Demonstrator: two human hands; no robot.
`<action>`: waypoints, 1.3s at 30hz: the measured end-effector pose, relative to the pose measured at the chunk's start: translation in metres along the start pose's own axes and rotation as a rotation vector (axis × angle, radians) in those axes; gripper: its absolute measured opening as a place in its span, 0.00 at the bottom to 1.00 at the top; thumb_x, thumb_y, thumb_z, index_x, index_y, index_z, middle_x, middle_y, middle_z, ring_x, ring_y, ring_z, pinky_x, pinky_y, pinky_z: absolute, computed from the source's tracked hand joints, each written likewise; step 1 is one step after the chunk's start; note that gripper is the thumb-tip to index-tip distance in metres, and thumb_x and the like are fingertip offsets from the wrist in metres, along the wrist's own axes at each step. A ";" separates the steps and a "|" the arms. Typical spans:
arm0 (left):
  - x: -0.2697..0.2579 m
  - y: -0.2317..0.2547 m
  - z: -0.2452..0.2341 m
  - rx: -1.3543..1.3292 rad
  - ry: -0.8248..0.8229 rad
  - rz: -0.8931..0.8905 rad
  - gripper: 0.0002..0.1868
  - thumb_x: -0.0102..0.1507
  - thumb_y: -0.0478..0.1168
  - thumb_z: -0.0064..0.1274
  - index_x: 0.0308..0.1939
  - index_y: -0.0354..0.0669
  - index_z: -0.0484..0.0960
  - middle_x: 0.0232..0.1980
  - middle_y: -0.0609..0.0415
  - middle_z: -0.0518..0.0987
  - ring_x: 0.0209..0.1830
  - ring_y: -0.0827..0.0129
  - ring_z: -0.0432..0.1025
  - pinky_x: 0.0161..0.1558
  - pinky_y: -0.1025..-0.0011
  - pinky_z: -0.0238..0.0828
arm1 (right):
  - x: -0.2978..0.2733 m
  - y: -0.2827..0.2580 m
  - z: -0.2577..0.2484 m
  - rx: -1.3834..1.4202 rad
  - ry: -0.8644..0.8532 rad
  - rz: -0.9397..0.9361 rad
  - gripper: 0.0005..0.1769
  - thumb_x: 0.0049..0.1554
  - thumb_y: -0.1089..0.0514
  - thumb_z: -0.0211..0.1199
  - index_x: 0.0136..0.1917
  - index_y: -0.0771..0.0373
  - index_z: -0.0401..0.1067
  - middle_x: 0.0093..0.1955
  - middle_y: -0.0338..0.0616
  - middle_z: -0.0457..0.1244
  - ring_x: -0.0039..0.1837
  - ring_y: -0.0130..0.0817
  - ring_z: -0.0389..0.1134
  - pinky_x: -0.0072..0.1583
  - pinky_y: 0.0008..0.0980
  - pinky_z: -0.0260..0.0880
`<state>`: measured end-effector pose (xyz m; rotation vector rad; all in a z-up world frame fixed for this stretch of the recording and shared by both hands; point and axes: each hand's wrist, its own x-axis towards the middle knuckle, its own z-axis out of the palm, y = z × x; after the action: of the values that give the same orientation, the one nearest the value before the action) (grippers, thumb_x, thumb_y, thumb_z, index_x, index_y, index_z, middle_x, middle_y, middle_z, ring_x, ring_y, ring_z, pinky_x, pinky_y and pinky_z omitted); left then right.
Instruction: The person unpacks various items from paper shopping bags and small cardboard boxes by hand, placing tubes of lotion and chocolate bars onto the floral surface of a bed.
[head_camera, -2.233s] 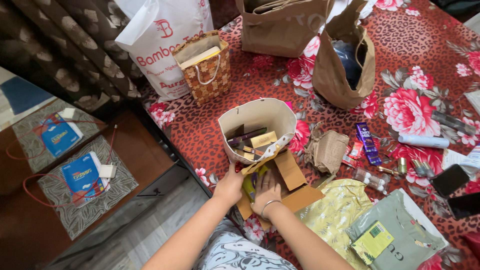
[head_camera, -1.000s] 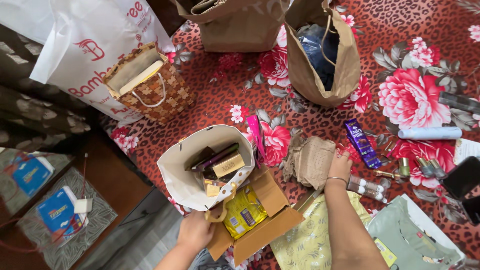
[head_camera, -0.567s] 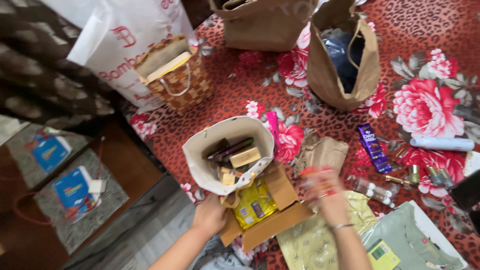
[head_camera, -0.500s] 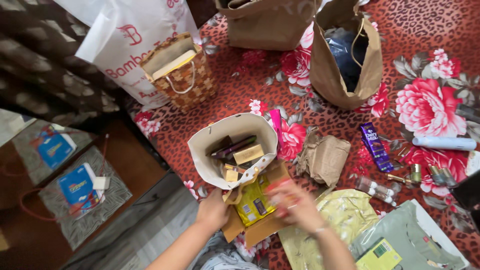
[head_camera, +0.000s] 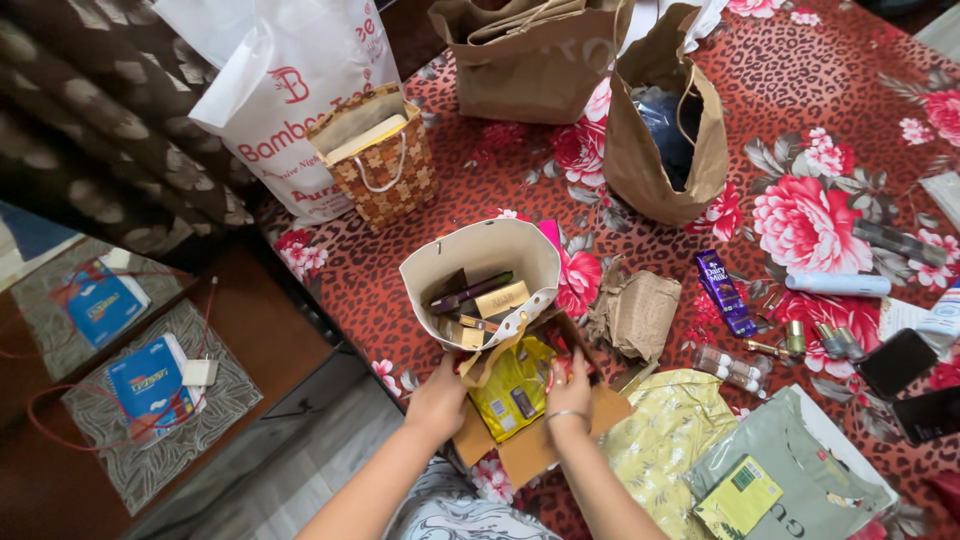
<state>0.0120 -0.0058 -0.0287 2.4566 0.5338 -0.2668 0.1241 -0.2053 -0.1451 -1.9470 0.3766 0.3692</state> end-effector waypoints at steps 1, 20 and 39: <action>0.001 -0.001 -0.001 0.085 -0.025 0.040 0.25 0.56 0.31 0.54 0.58 0.37 0.75 0.68 0.42 0.65 0.61 0.47 0.70 0.56 0.55 0.71 | -0.003 -0.016 -0.002 0.003 0.000 -0.003 0.29 0.62 0.56 0.59 0.75 0.51 0.60 0.40 0.54 0.65 0.40 0.42 0.63 0.45 0.43 0.66; -0.005 0.001 -0.001 0.066 -0.005 0.043 0.22 0.57 0.34 0.55 0.57 0.40 0.74 0.69 0.44 0.64 0.58 0.49 0.72 0.51 0.52 0.74 | 0.084 -0.092 -0.074 -0.645 0.601 -0.414 0.21 0.52 0.50 0.69 0.60 0.48 0.75 0.69 0.48 0.62 0.68 0.55 0.65 0.67 0.49 0.68; -0.049 0.180 -0.113 -0.376 0.112 0.108 0.29 0.55 0.63 0.61 0.56 0.60 0.81 0.64 0.42 0.65 0.50 0.50 0.76 0.50 0.58 0.74 | -0.011 -0.118 -0.142 -0.171 0.402 -0.359 0.45 0.46 0.58 0.74 0.72 0.66 0.57 0.63 0.59 0.64 0.62 0.48 0.67 0.62 0.44 0.66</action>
<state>0.0536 -0.0858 0.1693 2.1318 0.4503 0.0169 0.1760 -0.2900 0.0105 -2.2059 0.2480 -0.2342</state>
